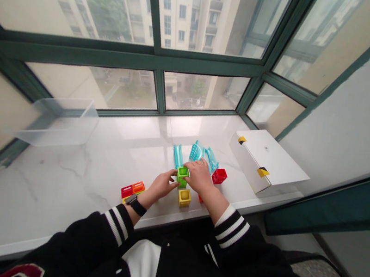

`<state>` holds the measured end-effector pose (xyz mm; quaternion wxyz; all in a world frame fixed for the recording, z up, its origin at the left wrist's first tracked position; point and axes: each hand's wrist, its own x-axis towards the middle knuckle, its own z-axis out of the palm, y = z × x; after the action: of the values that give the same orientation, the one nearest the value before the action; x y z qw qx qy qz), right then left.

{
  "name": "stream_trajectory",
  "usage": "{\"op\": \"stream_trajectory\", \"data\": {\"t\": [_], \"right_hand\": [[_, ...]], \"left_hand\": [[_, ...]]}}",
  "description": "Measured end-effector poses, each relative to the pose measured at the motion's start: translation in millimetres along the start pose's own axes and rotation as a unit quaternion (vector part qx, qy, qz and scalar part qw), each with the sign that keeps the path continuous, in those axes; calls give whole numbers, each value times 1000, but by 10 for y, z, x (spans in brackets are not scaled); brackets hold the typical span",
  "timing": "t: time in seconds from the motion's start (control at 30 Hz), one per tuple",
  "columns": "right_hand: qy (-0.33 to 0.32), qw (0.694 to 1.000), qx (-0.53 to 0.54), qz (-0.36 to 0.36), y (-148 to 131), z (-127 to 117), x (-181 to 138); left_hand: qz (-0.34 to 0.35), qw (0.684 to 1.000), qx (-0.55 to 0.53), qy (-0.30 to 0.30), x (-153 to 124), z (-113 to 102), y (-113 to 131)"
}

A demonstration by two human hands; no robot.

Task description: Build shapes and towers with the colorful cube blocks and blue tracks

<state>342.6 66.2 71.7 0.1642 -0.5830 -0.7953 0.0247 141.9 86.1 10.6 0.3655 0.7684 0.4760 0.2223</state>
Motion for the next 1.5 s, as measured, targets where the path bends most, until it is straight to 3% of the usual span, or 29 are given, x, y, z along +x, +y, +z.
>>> {"op": "stream_trajectory", "data": {"t": [0.53, 1.1, 1.2, 1.3, 1.5], "right_hand": [[-2, 1000, -2, -3, -8, 2, -10], [-5, 1000, -6, 3, 7, 38, -6], [-6, 1000, -10, 2, 10, 48, -7], [-4, 1000, -8, 1, 15, 67, -17], [7, 1000, 0, 1, 43, 115, -43]], "left_hand": [[49, 994, -91, 34, 27, 38, -102], [92, 994, -37, 40, 48, 32, -146], [82, 995, -35, 41, 19, -133, -166], [61, 995, -39, 73, -107, -448, -261], [-5, 987, 6, 159, -694, -1114, -704]]}}
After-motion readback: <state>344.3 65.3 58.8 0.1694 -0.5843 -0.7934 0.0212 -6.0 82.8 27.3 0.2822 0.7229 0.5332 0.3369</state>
